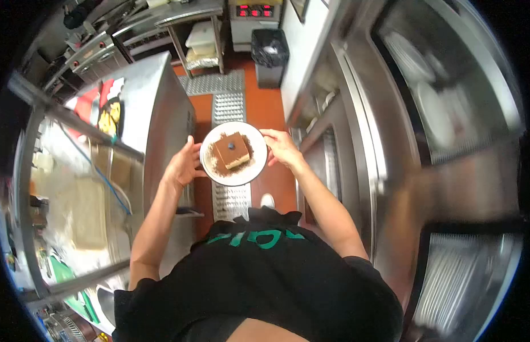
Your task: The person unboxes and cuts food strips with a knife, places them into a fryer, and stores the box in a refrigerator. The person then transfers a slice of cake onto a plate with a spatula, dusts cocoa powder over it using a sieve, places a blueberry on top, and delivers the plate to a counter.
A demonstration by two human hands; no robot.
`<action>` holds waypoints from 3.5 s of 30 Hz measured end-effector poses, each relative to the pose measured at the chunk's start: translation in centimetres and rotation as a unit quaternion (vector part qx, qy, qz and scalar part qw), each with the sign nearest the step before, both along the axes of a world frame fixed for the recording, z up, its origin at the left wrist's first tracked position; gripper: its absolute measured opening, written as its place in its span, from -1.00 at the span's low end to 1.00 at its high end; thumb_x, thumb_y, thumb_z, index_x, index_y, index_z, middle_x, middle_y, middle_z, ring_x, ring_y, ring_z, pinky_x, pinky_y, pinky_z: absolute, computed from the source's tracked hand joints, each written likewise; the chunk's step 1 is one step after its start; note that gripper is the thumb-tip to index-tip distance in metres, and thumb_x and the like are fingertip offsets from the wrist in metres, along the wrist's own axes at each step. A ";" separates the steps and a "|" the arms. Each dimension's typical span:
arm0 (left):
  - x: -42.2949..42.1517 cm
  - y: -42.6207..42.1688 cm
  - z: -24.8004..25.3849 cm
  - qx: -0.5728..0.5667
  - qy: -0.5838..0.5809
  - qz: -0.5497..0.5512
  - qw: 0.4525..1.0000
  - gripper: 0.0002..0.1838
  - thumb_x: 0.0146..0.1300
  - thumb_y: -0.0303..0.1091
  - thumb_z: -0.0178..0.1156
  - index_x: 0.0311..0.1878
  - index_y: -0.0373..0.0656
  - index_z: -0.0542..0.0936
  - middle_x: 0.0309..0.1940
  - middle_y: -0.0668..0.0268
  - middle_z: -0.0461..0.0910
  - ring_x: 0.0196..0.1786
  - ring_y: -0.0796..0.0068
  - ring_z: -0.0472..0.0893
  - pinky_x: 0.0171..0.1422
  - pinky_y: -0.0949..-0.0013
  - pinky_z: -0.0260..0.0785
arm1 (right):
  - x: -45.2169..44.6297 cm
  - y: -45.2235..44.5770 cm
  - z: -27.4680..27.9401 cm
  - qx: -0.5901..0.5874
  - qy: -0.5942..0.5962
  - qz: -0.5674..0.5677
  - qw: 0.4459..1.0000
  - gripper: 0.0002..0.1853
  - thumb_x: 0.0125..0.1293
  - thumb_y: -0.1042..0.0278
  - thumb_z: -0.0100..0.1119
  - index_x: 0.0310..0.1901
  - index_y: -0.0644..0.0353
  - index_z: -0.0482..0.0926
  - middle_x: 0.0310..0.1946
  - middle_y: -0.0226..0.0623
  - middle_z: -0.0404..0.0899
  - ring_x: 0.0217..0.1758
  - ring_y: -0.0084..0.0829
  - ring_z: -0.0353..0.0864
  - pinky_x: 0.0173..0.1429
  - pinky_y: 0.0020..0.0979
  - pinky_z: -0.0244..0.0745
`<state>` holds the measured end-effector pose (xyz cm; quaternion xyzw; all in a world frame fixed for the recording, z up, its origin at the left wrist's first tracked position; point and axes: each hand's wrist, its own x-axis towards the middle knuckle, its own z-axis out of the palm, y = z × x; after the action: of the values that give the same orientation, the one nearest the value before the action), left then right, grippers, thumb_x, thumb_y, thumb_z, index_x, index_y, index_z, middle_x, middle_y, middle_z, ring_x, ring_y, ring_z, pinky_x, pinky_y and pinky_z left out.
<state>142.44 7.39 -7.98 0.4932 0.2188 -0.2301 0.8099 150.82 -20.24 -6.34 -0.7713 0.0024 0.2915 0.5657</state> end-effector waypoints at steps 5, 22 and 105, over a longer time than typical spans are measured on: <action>11.2 3.9 0.4 -0.050 -0.012 0.059 0.997 -0.16 0.28 0.34 -0.17 0.29 -0.30 0.23 0.25 0.01 0.28 0.32 0.08 0.25 0.20 -0.23 0.18 | 13.7 4.7 0.5 -0.045 -0.041 0.034 0.998 -0.66 0.36 0.29 -0.02 0.13 0.09 0.51 -0.42 -0.38 0.59 -0.63 -0.63 0.49 -0.62 -0.51 0.53; 69.0 9.2 -2.2 0.018 -0.022 -0.064 0.998 -0.18 0.28 0.34 -0.16 0.26 -0.26 0.26 0.19 0.10 0.34 0.27 0.14 0.30 0.20 -0.21 0.19 | 64.9 8.2 -4.1 -0.014 -0.074 -0.067 0.995 -0.64 0.38 0.32 -0.06 0.16 0.21 0.45 -0.52 -0.33 0.57 -0.66 -0.60 0.49 -0.64 -0.53 0.48; 41.8 25.7 -20.2 0.364 0.565 0.726 0.145 -0.64 0.02 -0.38 0.28 -0.08 -0.27 0.56 -0.03 0.11 0.54 0.07 0.12 0.46 0.17 0.20 0.29 | 38.4 81.4 -15.4 0.365 -0.365 0.850 0.099 -0.55 0.13 0.30 0.25 0.07 0.25 0.48 0.07 -0.10 0.45 0.13 -0.05 0.39 0.18 -0.16 0.35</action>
<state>184.27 33.06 -28.17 0.0779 0.9310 0.3561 -0.0188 189.25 61.13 -21.75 0.0217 -0.9689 0.2291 0.0909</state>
